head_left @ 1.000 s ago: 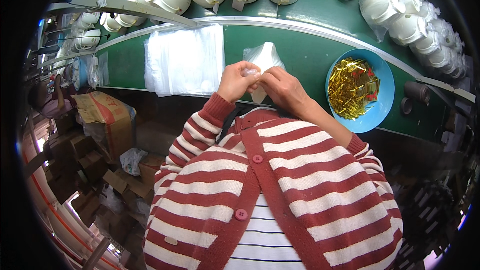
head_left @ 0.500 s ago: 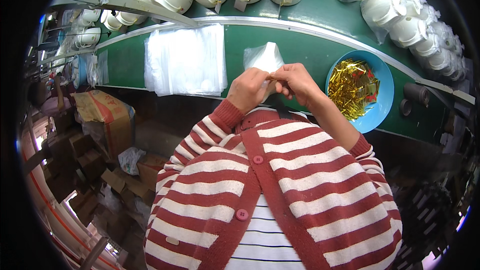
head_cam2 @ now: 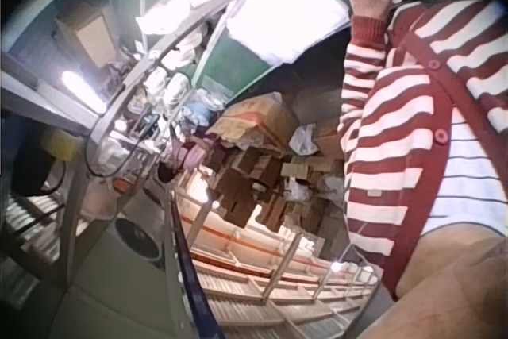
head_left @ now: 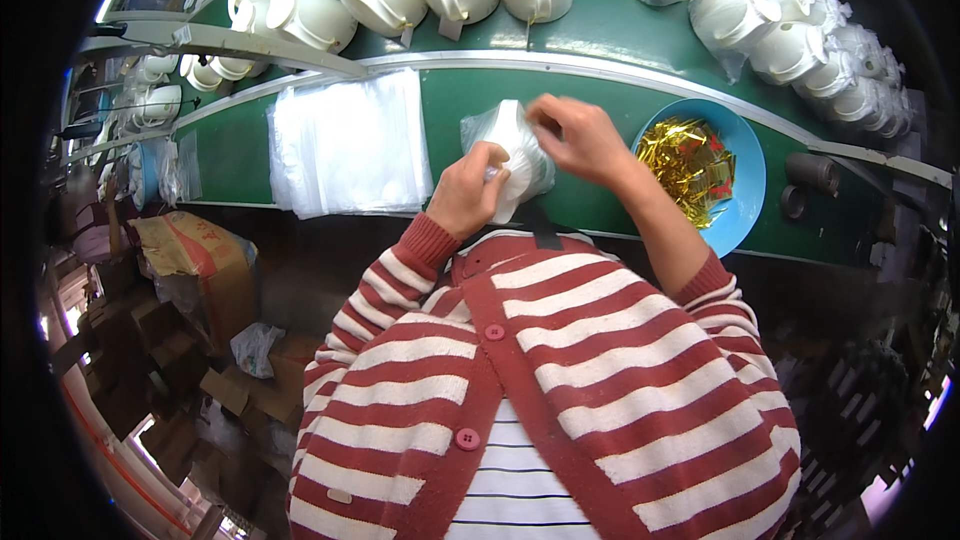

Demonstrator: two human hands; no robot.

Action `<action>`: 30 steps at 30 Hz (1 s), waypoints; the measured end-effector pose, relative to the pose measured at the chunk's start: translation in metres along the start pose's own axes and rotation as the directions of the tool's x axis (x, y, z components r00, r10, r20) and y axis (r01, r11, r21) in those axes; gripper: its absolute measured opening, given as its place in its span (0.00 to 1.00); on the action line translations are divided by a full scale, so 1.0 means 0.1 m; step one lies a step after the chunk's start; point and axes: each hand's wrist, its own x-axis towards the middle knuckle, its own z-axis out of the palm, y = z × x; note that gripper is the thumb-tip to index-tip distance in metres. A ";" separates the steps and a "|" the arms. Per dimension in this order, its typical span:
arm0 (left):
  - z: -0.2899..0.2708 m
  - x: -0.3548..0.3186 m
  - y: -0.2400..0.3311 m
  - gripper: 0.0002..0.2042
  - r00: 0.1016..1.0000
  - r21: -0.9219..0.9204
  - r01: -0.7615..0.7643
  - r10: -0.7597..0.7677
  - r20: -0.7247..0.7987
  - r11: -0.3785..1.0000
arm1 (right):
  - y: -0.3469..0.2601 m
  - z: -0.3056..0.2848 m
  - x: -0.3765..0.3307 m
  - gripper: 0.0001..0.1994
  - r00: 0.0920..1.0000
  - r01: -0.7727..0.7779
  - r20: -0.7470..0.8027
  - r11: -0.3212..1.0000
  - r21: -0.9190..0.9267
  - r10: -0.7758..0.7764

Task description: The person repeatedly picks white plastic pitchers from a conveyor belt, places each into a clear plastic bag, and adds a small gold-colored item from a blue bowl into the bag. The sealed bags are set aside on the belt as the process continues.

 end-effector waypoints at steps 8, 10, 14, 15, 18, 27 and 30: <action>-0.18 0.21 -0.02 0.25 0.989 -0.072 -0.122 0.127 0.081 0.990 | 0.56 -0.04 0.42 0.21 0.884 0.161 0.467 0.937 -0.309 0.002; -0.34 0.19 -0.17 0.26 0.991 -0.106 -0.061 0.048 -0.127 0.992 | 1.04 -0.27 0.13 0.22 0.954 -0.012 0.298 0.995 -0.104 0.043; -0.51 -0.08 -1.47 0.15 0.781 -0.439 0.394 -0.546 -0.305 0.808 | 1.39 -0.89 -0.24 0.13 0.861 -0.497 -0.154 0.865 -0.063 0.484; -0.52 -0.17 -1.85 0.12 0.677 -0.469 0.517 -0.677 -0.289 0.717 | 1.60 -1.05 -0.28 0.12 0.781 -0.607 -0.170 0.794 0.015 0.601; -0.54 -0.17 -2.48 0.10 0.527 -0.337 0.709 -0.783 -0.331 0.620 | 2.11 -1.23 -0.20 0.14 0.624 -0.604 -0.364 0.723 0.335 0.691; -0.16 0.35 -2.74 0.11 0.682 0.135 0.715 -0.641 -0.353 0.686 | 2.87 -1.13 0.28 0.26 0.348 -0.568 -0.574 0.654 0.500 0.741; -0.18 0.28 -2.80 0.07 0.680 0.050 0.699 -0.642 -0.353 0.713 | 2.78 -1.13 0.21 0.29 0.335 -0.735 -0.607 0.603 0.310 0.721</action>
